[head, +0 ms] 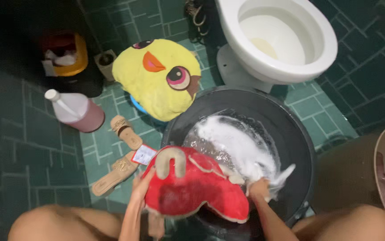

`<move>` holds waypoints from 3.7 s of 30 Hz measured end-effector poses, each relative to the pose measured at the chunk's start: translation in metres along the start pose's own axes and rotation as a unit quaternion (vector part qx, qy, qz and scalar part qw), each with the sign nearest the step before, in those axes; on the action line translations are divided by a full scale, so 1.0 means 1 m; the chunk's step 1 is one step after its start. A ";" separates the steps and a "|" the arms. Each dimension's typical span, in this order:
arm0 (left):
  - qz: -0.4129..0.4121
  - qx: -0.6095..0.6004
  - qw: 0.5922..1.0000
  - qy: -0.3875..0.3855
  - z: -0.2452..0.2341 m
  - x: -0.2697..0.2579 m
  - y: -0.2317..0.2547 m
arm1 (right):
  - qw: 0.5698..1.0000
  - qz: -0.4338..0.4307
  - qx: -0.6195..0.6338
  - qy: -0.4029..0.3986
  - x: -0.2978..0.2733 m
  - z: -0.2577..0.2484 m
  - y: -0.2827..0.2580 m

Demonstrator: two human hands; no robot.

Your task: The person scrubs a red heart-shaped plush toy using a brush in a bucket of soapy water.

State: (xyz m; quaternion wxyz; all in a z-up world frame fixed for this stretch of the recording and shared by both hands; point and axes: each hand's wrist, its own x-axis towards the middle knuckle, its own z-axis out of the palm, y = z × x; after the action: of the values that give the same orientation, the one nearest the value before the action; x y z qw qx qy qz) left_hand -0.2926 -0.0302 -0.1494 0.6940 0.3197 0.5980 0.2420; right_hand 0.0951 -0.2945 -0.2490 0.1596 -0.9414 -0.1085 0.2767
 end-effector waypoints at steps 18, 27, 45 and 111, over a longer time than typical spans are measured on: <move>0.044 -0.206 0.968 -0.135 0.034 0.060 -0.060 | 0.865 -0.433 0.250 -0.047 -0.245 0.000 -0.161; 0.107 -0.125 0.983 -0.088 0.064 0.039 -0.050 | 0.948 -0.249 0.193 -0.046 -0.217 -0.024 -0.125; -0.016 -0.348 0.936 0.046 0.112 -0.021 -0.065 | 0.885 -0.437 0.154 0.031 -0.292 -0.087 -0.155; -0.060 -0.505 0.834 -0.216 0.097 -0.091 -0.038 | 0.824 -0.498 -0.270 -0.002 -0.210 -0.028 -0.380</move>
State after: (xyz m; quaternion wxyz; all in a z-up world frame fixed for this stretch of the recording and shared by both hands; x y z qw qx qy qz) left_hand -0.2143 -0.1363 -0.1078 0.8836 -0.0674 0.2458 0.3928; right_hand -0.1068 -0.0111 0.0123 0.0151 -0.7644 -0.6331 0.1213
